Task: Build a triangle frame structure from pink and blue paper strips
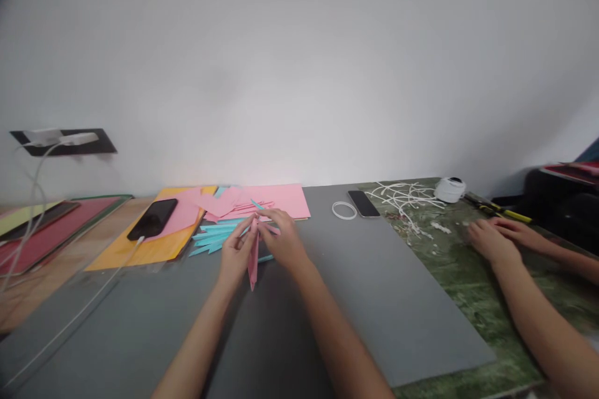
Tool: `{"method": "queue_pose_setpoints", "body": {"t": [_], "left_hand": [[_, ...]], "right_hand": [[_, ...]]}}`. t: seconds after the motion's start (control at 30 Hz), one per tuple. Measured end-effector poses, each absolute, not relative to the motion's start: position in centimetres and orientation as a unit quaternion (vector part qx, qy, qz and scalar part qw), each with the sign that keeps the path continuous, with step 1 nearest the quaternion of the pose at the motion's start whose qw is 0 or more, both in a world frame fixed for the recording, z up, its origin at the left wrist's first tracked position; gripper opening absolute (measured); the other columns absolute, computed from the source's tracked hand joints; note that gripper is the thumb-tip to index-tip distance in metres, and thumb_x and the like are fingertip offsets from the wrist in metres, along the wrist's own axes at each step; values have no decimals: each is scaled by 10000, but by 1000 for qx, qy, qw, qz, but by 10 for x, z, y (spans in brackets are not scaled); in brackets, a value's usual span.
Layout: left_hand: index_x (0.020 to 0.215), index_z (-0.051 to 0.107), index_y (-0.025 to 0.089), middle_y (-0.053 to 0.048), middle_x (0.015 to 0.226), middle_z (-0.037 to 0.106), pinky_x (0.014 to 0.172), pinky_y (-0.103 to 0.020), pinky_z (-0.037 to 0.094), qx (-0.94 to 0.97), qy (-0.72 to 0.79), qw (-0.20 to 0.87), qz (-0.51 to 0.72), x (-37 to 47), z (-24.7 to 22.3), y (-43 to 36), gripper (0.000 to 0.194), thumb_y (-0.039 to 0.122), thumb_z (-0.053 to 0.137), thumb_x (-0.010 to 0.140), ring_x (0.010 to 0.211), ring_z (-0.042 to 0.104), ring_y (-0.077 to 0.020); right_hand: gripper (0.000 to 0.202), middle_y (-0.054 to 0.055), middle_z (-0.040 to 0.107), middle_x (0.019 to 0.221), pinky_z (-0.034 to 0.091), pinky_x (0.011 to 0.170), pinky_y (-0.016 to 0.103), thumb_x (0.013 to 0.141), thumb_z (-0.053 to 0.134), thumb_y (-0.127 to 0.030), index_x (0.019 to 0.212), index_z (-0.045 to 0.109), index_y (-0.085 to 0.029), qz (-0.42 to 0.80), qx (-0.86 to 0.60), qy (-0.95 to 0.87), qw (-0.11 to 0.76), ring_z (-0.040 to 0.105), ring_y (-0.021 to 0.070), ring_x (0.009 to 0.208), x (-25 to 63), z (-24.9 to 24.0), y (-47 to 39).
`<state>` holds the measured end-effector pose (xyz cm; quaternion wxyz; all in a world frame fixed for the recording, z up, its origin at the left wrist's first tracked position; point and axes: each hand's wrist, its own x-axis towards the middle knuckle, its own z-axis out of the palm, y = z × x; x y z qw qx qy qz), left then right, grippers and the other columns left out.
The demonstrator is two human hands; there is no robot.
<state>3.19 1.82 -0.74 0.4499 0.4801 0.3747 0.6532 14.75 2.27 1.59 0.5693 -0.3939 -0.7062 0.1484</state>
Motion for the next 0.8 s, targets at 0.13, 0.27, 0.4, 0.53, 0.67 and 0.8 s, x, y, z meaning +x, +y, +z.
{"method": "queue_pose_setpoints", "body": {"t": [0.13,0.27,0.4,0.53,0.67,0.8], "left_hand": [[1120,583,167,-112,1061,640,755,-294,500,456,371,482,649,30,-12,15,522,348,697,643,839,636,-174],[1055,556,170,-18,726,663,637,-205,468,429,381,483,662,28,-12,13,514,298,740,592,620,612,-99],[873,552,169,21,731,616,609,-174,440,373,414,469,686,27,-5,9,420,285,771,534,590,588,-65],[796,581,141,-16,781,616,607,-187,444,349,455,482,662,19,-1,10,402,320,784,499,652,593,-92],[798,624,120,-37,724,637,542,-188,429,366,474,523,606,8,-1,12,393,372,764,531,606,578,-105],[697,624,123,23,548,571,463,-165,392,374,466,547,586,3,2,10,323,380,753,550,470,510,-70]], "right_hand": [[168,58,684,924,438,843,322,809,518,-194,915,646,-216,157,-368,-720,567,606,164,897,146,17,22],[146,59,690,857,454,796,307,806,519,-203,867,652,-195,128,-380,-709,580,616,162,835,143,15,22],[129,56,694,826,448,782,312,802,528,-210,835,652,-196,81,-397,-713,573,617,169,814,138,13,23],[171,59,691,873,432,790,314,821,503,-206,914,645,-204,55,-398,-725,559,610,169,841,134,13,29],[207,51,682,898,413,799,314,837,481,-204,971,638,-220,49,-398,-741,538,588,170,879,131,15,38],[195,55,673,866,407,797,323,835,487,-214,939,652,-227,46,-407,-739,535,578,175,867,129,13,41]]}}
